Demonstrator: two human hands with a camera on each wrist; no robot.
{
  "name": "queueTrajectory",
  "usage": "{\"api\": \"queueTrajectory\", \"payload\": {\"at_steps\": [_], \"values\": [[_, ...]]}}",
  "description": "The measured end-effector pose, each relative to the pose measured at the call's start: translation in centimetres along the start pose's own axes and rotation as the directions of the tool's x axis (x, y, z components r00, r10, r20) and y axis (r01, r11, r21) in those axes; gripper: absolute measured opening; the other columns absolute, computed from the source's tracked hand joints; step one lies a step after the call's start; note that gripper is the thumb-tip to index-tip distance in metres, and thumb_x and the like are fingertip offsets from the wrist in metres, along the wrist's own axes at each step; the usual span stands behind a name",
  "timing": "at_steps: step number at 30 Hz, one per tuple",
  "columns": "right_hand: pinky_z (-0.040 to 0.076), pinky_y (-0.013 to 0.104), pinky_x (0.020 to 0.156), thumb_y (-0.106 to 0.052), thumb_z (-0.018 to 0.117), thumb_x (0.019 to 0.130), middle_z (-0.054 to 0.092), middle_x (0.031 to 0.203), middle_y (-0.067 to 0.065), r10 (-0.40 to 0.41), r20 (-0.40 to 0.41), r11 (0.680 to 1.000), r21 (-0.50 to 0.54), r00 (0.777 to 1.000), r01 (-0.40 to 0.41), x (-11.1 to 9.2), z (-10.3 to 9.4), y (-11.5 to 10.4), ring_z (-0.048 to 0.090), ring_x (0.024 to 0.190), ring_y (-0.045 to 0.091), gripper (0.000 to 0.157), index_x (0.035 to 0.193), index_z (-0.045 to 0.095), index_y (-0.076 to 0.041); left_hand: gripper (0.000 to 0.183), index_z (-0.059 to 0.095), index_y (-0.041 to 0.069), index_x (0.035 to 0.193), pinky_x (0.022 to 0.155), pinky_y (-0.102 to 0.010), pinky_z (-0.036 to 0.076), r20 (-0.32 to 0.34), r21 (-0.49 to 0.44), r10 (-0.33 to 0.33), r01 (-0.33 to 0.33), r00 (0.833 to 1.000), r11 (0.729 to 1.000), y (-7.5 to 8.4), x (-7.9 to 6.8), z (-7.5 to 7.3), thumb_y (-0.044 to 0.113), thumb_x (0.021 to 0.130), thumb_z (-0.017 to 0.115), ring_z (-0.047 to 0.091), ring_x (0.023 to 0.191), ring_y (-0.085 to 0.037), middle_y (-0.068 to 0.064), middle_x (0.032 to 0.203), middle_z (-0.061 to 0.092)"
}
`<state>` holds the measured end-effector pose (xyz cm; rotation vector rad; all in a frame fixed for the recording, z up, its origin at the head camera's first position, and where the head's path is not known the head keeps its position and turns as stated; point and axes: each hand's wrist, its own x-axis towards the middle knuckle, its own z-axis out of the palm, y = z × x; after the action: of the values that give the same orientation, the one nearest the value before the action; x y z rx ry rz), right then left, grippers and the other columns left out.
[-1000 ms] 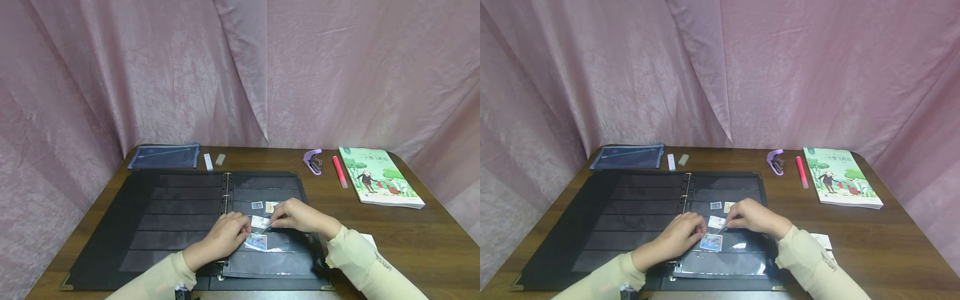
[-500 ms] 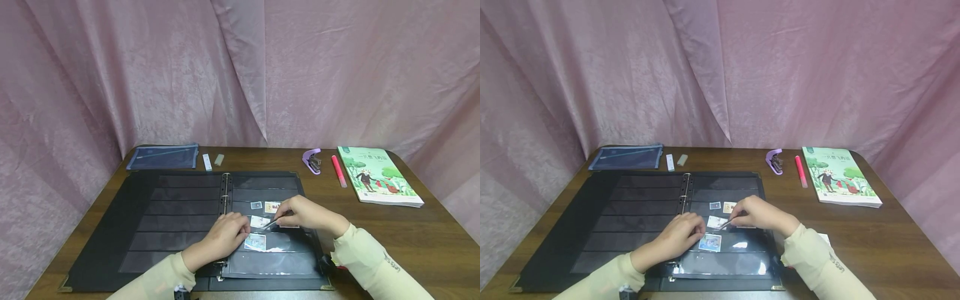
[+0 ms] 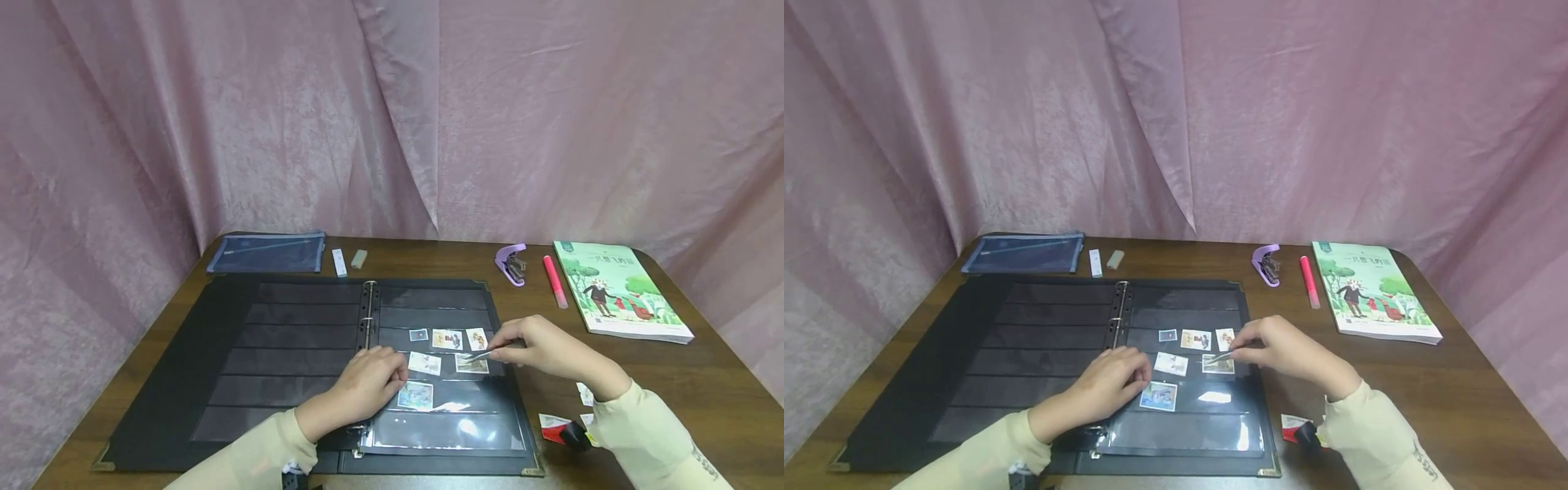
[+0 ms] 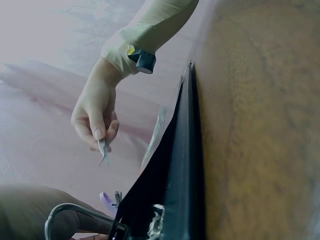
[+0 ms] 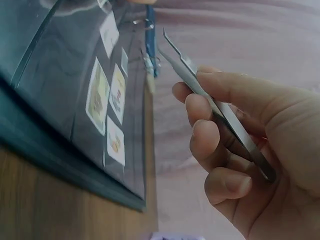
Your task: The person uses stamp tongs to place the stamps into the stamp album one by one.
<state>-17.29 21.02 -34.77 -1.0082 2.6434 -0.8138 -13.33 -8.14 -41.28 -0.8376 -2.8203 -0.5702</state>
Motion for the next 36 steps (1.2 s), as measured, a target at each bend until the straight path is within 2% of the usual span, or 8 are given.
{"api": "queueTrajectory", "payload": {"at_steps": [10, 17, 21, 24, 27, 32, 36], "values": [[0.043, 0.019, 0.052, -0.026, 0.062, 0.083, 0.063, 0.079, -0.009, 0.041, -0.091, 0.998, -0.039, 0.995, -0.045, -4.2, -1.7, 1.5, 0.049, 0.059, -0.003, 0.012, 0.089, 0.068, -0.018, 0.014, 0.055, 0.026, 0.073, 0.067, -0.021, 0.035, 0.029, 0.011, -0.013, 0.012, 0.999, 1.000, 0.1, 0.0, -0.2, 0.018, 0.078, 0.066, 0.041, 0.067, -0.002, 0.016, 0.067, 0.046], [0.041, 0.017, 0.054, -0.016, 0.065, 0.081, 0.062, 0.074, -0.012, -0.010, -0.168, 0.994, -0.108, 0.986, -0.008, -7.0, -2.4, 3.2, 0.049, 0.064, -0.008, 0.007, 0.086, 0.068, -0.018, 0.015, 0.054, 0.026, 0.072, 0.067, -0.021, 0.036, 0.022, 0.022, -0.007, 0.006, 1.000, 1.000, 0.1, 0.0, 0.0, 0.018, 0.078, 0.065, 0.041, 0.066, -0.002, 0.016, 0.067, 0.045], [0.039, 0.016, 0.054, -0.014, 0.066, 0.079, 0.062, 0.076, -0.017, 0.003, -0.210, 0.988, -0.151, 0.978, -0.035, -8.5, -2.7, 4.1, 0.048, 0.065, -0.010, 0.009, 0.085, 0.068, -0.020, 0.015, 0.054, 0.026, 0.072, 0.066, -0.020, 0.036, 0.024, 0.025, -0.004, 0.003, 1.000, 1.000, 0.1, 0.0, 0.0, 0.018, 0.078, 0.065, 0.041, 0.066, -0.002, 0.016, 0.067, 0.045], [0.038, 0.015, 0.053, -0.014, 0.067, 0.078, 0.062, 0.078, -0.020, 0.037, -0.241, 0.982, -0.169, 0.970, -0.080, -9.9, -2.7, 4.9, 0.048, 0.062, -0.010, 0.011, 0.086, 0.067, -0.022, 0.015, 0.054, 0.026, 0.072, 0.065, -0.020, 0.035, 0.026, 0.028, -0.001, 0.000, 1.000, 1.000, 0.2, 0.1, 0.0, 0.019, 0.078, 0.065, 0.041, 0.066, -0.002, 0.016, 0.067, 0.045], [0.040, 0.016, 0.049, -0.013, 0.067, 0.078, 0.062, 0.081, -0.022, 0.082, -0.251, 0.984, -0.135, 0.964, -0.118, -11.5, -2.6, 6.1, 0.049, 0.059, -0.008, 0.012, 0.087, 0.067, -0.021, 0.015, 0.054, 0.026, 0.072, 0.065, -0.019, 0.035, 0.026, 0.030, -0.001, 0.000, 1.000, 1.000, 0.2, 0.1, 0.0, 0.019, 0.078, 0.065, 0.041, 0.066, -0.002, 0.016, 0.067, 0.046], [0.042, 0.021, 0.047, -0.014, 0.063, 0.082, 0.063, 0.081, -0.020, 0.193, -0.211, 0.974, -0.078, 0.958, -0.213, -13.7, -2.4, 7.8, 0.049, 0.058, -0.006, 0.010, 0.091, 0.067, -0.014, 0.015, 0.054, 0.026, 0.072, 0.064, -0.019, 0.035, 0.023, 0.034, 0.001, -0.001, 1.000, 0.999, 0.1, 0.1, 0.0, 0.018, 0.077, 0.066, 0.041, 0.066, -0.002, 0.016, 0.067, 0.046], [0.041, 0.021, 0.048, -0.017, 0.061, 0.084, 0.064, 0.077, -0.015, 0.254, -0.196, 0.958, -0.085, 0.947, -0.275, -14.8, -2.4, 8.7, 0.048, 0.056, -0.004, 0.012, 0.093, 0.067, -0.011, 0.015, 0.054, 0.026, 0.072, 0.064, -0.019, 0.035, 0.026, 0.032, -0.003, 0.002, 1.000, 0.999, 0.1, 0.1, 0.0, 0.018, 0.077, 0.066, 0.041, 0.066, -0.002, 0.016, 0.067, 0.046]]}}
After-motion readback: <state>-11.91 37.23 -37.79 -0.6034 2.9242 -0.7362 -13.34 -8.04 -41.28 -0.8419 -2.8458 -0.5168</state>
